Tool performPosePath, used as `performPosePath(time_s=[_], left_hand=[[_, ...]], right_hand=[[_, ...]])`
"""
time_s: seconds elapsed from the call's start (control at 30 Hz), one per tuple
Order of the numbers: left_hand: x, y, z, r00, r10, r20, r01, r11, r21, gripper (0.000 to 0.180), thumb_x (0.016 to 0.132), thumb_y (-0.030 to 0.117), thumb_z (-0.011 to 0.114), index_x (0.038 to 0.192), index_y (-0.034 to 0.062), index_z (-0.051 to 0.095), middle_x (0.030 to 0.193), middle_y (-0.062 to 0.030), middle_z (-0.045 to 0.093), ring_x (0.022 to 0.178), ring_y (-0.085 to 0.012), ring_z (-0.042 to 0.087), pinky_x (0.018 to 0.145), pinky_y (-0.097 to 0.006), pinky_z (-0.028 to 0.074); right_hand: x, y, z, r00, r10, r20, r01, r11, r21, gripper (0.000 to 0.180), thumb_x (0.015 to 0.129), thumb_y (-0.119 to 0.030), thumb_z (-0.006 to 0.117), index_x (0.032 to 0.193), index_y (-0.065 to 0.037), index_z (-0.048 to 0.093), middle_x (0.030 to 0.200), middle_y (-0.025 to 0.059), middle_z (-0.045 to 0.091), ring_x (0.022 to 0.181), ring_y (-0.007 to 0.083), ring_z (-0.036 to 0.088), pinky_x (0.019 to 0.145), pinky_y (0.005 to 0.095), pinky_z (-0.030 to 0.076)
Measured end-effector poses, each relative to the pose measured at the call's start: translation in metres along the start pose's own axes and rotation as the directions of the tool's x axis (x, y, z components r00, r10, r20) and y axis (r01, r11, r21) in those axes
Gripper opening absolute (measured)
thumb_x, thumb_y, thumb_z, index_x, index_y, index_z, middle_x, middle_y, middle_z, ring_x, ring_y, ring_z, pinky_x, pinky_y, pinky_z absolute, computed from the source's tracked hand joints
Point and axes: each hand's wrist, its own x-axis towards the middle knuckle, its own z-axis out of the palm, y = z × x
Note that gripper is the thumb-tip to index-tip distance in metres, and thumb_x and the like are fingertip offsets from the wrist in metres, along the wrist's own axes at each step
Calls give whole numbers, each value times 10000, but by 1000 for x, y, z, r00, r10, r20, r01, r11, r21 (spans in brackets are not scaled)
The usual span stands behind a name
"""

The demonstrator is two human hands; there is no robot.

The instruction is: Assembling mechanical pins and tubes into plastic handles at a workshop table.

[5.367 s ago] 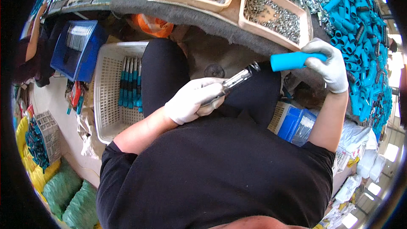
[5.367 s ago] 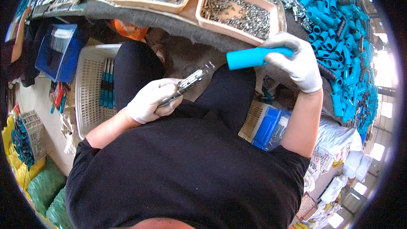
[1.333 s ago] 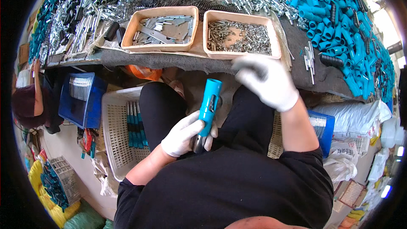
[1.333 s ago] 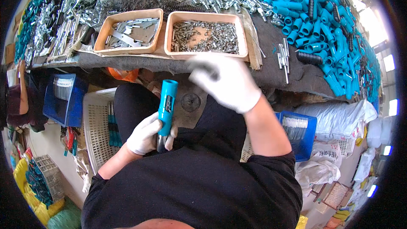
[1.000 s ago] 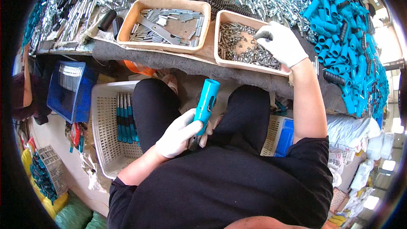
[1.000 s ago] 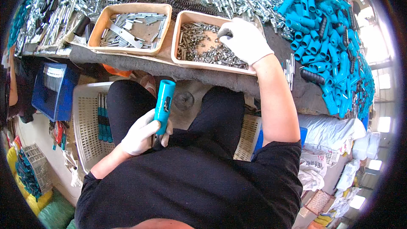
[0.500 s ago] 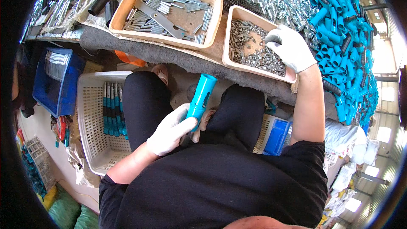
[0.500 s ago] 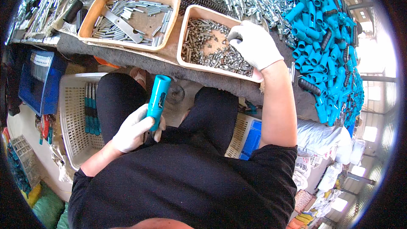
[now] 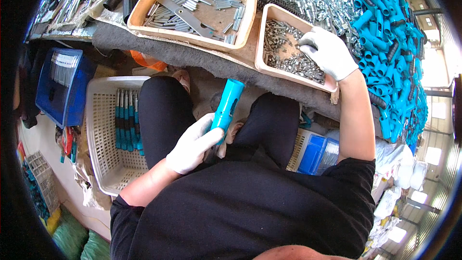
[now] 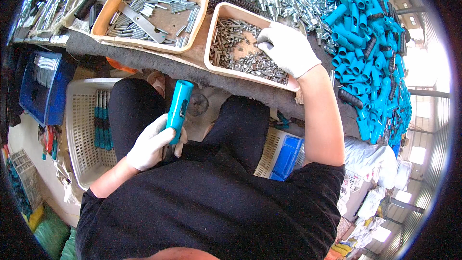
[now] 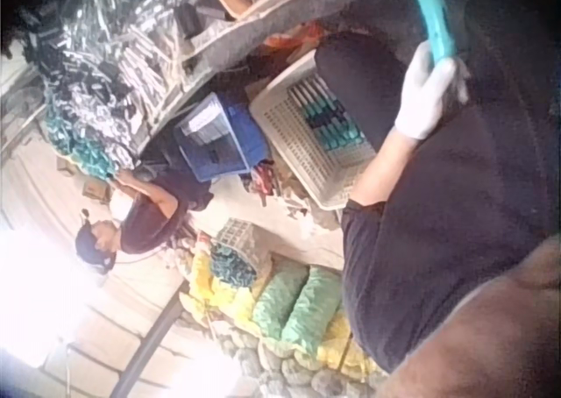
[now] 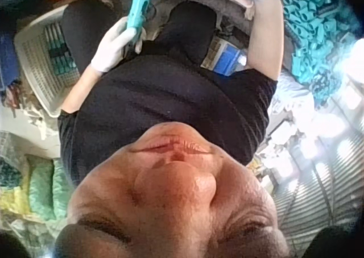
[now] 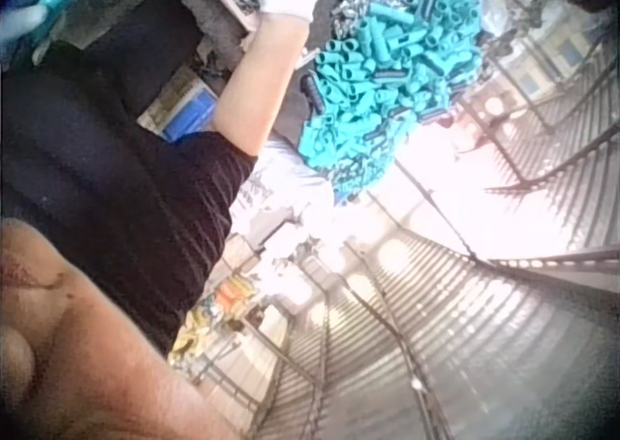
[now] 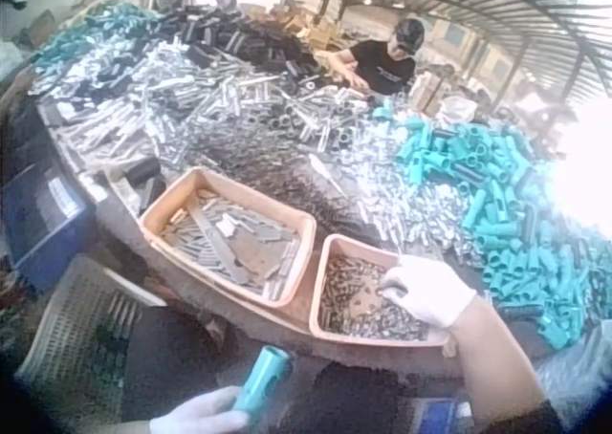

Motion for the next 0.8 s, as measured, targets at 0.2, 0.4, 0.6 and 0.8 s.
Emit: performPosePath(time_s=[0.2, 0.4, 0.6, 0.8], left_hand=[[-3, -1, 5, 1000, 1, -11, -1, 1000, -9, 452, 937, 370, 531, 1200, 18, 427, 898, -121, 577, 671, -168, 553, 645, -272, 450], [-3, 3, 13, 999, 30, -42, -30, 1000, 5, 378, 957, 321, 498, 1176, 15, 460, 919, -97, 557, 733, -154, 558, 669, -276, 462], [-6, -2, 28, 978, 133, -159, -98, 972, 211, 416, 928, 233, 588, 1237, 4, 430, 1021, -56, 529, 919, -116, 524, 799, -274, 472], [-23, 1, 41, 927, 257, -273, -36, 786, 618, 441, 881, 221, 638, 1213, -3, 455, 1059, -122, 549, 952, -178, 569, 842, -318, 473]], right_hand=[[-3, -13, -10, 974, 225, -5, -220, 956, 193, 123, 815, -110, 649, 926, -57, 645, 862, 100, 622, 760, 204, 618, 719, 309, 496], [-38, -93, -17, 925, 345, -159, -66, 558, 827, 169, 771, -39, 704, 927, -36, 640, 852, 46, 621, 785, 107, 588, 712, 238, 474], [-61, -167, 36, 978, 208, -29, -74, 471, 879, 132, 743, -23, 735, 852, -24, 661, 785, 41, 595, 681, 109, 569, 612, 229, 454], [-73, -182, 50, 966, 249, -63, -44, 401, 915, 143, 742, -24, 752, 859, -28, 669, 815, 58, 600, 695, 120, 572, 626, 245, 463]])
